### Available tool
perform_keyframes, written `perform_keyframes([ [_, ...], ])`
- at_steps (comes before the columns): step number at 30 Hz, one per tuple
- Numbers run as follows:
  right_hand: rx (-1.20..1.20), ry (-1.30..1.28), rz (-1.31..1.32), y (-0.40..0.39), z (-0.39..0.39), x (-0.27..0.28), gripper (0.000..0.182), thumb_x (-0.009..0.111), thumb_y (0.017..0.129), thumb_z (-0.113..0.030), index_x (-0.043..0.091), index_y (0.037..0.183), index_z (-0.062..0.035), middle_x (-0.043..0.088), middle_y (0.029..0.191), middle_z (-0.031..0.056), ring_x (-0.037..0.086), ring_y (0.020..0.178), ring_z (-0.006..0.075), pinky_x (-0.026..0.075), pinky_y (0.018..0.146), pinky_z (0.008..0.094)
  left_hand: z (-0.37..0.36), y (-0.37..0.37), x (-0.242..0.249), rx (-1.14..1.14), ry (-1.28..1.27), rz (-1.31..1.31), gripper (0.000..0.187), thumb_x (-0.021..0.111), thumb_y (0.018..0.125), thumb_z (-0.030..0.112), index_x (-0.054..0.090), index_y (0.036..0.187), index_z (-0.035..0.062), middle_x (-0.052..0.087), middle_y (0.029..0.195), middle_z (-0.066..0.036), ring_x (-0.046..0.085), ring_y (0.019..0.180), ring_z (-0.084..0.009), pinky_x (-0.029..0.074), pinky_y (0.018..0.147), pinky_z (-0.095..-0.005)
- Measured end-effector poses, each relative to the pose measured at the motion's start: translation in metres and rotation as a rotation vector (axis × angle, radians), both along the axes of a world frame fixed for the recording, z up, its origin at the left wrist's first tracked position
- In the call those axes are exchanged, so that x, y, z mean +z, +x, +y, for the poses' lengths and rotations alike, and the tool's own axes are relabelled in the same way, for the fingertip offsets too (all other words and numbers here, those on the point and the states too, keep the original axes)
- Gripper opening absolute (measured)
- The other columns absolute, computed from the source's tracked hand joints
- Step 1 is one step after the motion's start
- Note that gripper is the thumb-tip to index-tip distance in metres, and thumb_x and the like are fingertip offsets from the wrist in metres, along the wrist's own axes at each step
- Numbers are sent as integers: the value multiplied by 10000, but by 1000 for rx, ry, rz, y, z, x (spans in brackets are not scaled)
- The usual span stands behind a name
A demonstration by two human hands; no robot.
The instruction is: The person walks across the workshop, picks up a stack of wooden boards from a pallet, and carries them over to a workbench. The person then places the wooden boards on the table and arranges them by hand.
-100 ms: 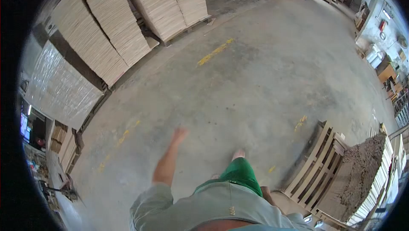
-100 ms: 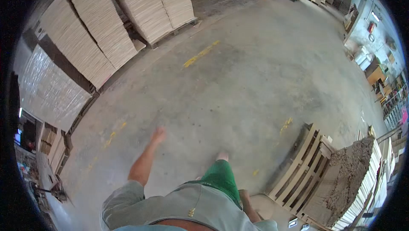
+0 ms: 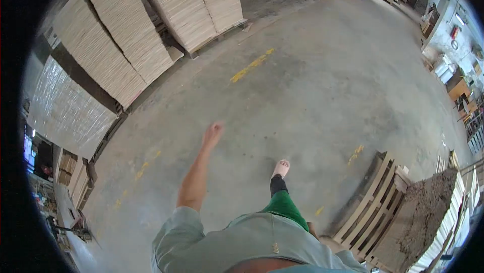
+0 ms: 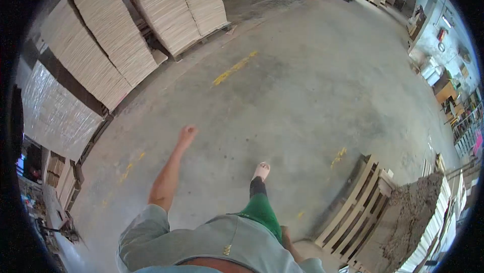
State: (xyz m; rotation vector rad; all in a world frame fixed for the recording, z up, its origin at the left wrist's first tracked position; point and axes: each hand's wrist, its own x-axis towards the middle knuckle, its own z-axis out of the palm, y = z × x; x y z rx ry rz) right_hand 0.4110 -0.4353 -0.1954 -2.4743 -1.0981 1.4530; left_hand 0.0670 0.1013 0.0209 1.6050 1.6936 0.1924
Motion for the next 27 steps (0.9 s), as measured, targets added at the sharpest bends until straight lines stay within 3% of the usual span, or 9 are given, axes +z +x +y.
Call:
perform_keyframes([
  [3, -5, 32, 40, 57, 134, -19, 208, 578, 835, -248, 669, 897, -72, 657, 887, 130, 625, 771, 246, 492, 651, 409, 96, 86, 26, -25, 170, -199, 415, 519, 923, 317, 504, 1264, 80, 561, 1225, -119, 522, 1145, -248, 414, 958, -385],
  [6, -121, 49, 165, 123, 253, -23, 209, 551, 852, -202, 652, 921, -32, 661, 879, 125, 637, 758, 248, 508, 627, 388, 120, 107, -79, -68, 32, -111, 334, 540, 897, 297, 618, 1117, 57, 637, 1052, -147, 583, 1040, -243, 457, 852, -410],
  [8, -577, 19, 559, 170, 330, -19, 210, 533, 863, -171, 640, 937, -6, 664, 873, 122, 645, 749, 250, 519, 611, 375, 100, 102, -136, -312, -46, 198, 246, 495, 901, 290, 664, 933, 115, 640, 942, -155, 607, 884, -271, 464, 735, -413],
  [9, -704, 48, 653, 194, 373, -12, 211, 524, 868, -155, 634, 945, 7, 665, 871, 120, 649, 745, 250, 524, 603, 368, 82, 61, -223, -740, 191, 235, 293, 501, 882, 308, 629, 1026, 87, 621, 1047, -171, 548, 1024, -331, 398, 899, -469],
  [15, -859, 437, 391, 314, 628, 46, 199, 544, 852, -192, 596, 959, -33, 647, 804, 141, 634, 621, 228, 525, 545, 335, 85, 62, -211, -249, -797, 335, 308, 516, 878, 312, 615, 1067, 91, 600, 1096, -178, 544, 1045, -325, 409, 908, -433],
  [19, -1056, 238, 570, 347, 731, 28, 174, 535, 858, -182, 588, 947, -42, 635, 812, 118, 637, 679, 217, 528, 570, 343, 243, 109, -220, -266, -794, 281, 347, 523, 874, 321, 595, 1100, 68, 583, 1129, -185, 538, 1059, -325, 406, 917, -435],
  [22, -663, -63, 573, 354, 811, 25, 169, 562, 825, -219, 646, 863, -77, 670, 846, 120, 646, 786, 260, 520, 699, 411, 427, 177, -232, -280, -570, 36, 379, 528, 872, 327, 581, 1125, 50, 570, 1154, -190, 534, 1069, -325, 405, 923, -437],
  [24, 269, 253, -64, 359, 869, 12, 303, 520, 840, -278, 687, 900, -32, 669, 866, 189, 665, 794, 247, 514, 686, 405, 596, 254, -218, -210, -358, -128, 401, 532, 870, 332, 571, 1141, 39, 562, 1170, -193, 532, 1076, -325, 403, 927, -439],
  [27, -117, 36, 115, 389, 961, 30, 363, 534, 800, -324, 660, 1015, -59, 647, 997, 205, 621, 908, 345, 478, 759, 398, 821, 393, -105, -278, 12, -42, 457, 555, 850, 202, 482, 1270, 36, 575, 1142, -185, 562, 1047, -310, 448, 874, -420],
])
